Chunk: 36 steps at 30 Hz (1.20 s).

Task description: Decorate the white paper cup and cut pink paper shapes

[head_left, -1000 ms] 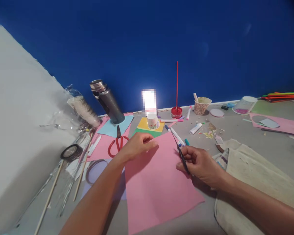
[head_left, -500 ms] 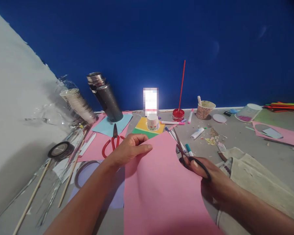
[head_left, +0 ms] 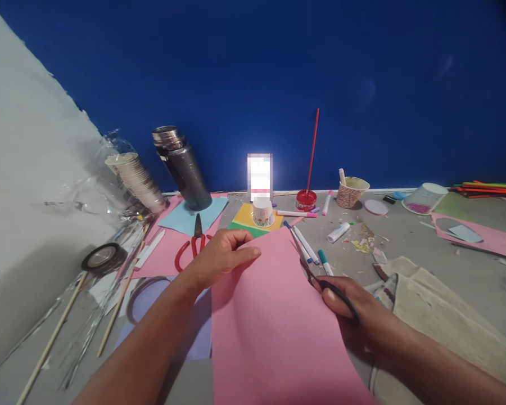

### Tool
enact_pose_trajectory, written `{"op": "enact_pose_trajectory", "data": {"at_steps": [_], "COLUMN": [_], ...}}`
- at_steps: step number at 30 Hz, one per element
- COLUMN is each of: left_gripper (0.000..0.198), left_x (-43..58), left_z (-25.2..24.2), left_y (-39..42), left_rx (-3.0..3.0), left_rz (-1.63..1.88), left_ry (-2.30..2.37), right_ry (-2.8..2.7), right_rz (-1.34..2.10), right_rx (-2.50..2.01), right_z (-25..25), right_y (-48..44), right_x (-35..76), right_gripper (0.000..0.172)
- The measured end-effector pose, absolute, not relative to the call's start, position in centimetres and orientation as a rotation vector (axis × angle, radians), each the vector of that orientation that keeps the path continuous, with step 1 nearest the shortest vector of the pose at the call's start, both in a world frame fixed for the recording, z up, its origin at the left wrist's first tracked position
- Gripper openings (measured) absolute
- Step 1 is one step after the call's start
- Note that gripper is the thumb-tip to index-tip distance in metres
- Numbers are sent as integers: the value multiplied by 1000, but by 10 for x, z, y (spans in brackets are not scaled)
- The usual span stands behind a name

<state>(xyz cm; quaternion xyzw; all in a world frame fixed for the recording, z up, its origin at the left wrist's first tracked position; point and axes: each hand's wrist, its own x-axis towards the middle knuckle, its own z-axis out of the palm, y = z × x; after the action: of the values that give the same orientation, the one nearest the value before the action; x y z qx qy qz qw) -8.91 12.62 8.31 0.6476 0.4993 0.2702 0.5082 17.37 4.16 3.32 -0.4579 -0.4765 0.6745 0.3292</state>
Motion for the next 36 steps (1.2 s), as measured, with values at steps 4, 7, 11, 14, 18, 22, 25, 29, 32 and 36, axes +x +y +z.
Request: {"op": "enact_pose_trajectory", "data": {"at_steps": [4,7,11,14,18,22,25,29,32,36], "left_gripper": [40,40,39,40,42,42,41,41,41,39], "left_x": [-89,-89,-90,-90,-90,-90,-89,-89,-90,-91], "left_z": [83,83,85,87,89,91,92,94,96,98], "left_y": [126,125,124,123,123,122,121,119,118,118], "left_rx": [1583,1591,1611,1642,1667,1681,1672,1671,1684,1683], "left_rz": [663,675,676,674,679,683,689,699,702,691], "left_ry": [1210,1211,1223,1237,1243,1249,1254,1254,1262,1264], "right_ry": [-1141,-1137,-1123,-1094,-1069,-1051,-1070,-1097,-1077,-1047], "right_rz": [1877,1897,1893,1913,1950,1946,1949,1955,1984,2005], "right_rx": [-1152,-1176,-1181,-1164,-1124,-1119,-1118,-1119,-1082,-1060], "right_z": [33,32,32,31,32,32,28,22,20,19], "right_y": [42,43,42,42,41,41,41,43,43,42], "right_x": [174,174,173,172,171,171,172,174,174,172], "right_gripper": [66,67,69,69,69,70,68,67,66,66]}}
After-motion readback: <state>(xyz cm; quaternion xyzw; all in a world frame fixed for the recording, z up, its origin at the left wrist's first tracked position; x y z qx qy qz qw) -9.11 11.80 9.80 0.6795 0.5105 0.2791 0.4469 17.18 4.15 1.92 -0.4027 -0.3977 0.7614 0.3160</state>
